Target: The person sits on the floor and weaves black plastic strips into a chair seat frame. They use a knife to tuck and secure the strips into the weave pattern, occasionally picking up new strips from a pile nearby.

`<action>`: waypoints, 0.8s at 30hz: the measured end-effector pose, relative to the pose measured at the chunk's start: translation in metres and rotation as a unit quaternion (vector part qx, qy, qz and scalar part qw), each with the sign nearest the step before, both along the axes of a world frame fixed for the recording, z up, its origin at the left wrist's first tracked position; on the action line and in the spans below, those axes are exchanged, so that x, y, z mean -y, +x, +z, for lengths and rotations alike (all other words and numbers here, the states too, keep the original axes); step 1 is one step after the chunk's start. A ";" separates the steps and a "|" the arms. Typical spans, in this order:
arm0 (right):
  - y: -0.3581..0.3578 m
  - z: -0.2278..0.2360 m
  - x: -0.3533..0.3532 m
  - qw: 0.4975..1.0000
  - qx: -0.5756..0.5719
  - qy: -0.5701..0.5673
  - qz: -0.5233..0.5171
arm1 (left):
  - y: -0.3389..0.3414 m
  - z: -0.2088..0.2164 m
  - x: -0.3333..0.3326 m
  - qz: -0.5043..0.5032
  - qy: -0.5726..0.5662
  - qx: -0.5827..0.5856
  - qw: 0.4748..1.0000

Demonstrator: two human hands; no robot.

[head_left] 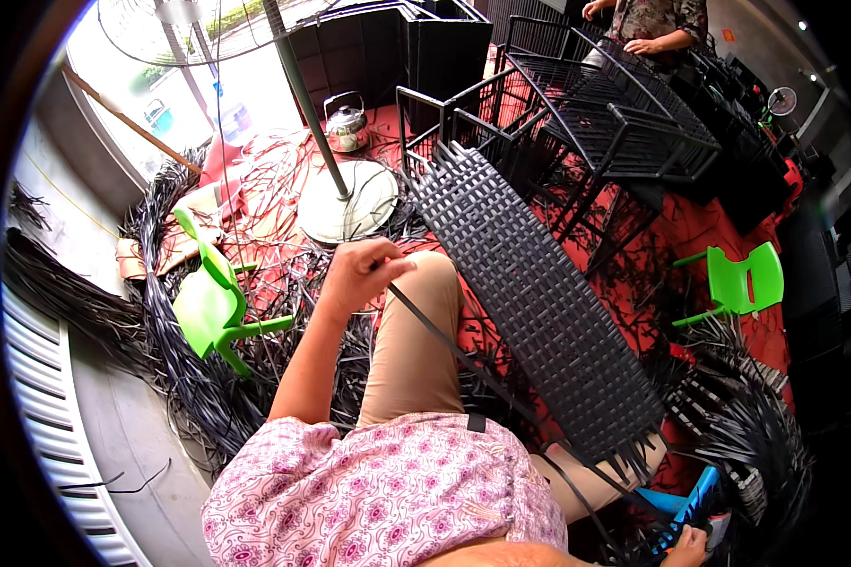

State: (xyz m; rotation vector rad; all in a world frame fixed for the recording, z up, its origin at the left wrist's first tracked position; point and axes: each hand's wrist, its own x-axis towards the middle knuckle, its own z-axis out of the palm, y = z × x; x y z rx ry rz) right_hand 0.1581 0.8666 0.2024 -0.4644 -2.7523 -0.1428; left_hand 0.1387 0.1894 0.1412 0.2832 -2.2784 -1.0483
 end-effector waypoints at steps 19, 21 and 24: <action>-0.013 -0.029 -0.139 0.952 -0.124 0.253 -0.118 | 0.000 -0.071 -0.020 0.017 -0.161 0.052 0.985; -0.019 -0.028 -0.124 0.949 -0.105 0.262 -0.142 | -0.008 -0.070 -0.032 -0.009 -0.164 0.054 0.985; -0.003 -0.035 -0.135 0.949 -0.146 0.255 -0.118 | -0.024 -0.065 -0.034 -0.035 -0.172 0.042 0.984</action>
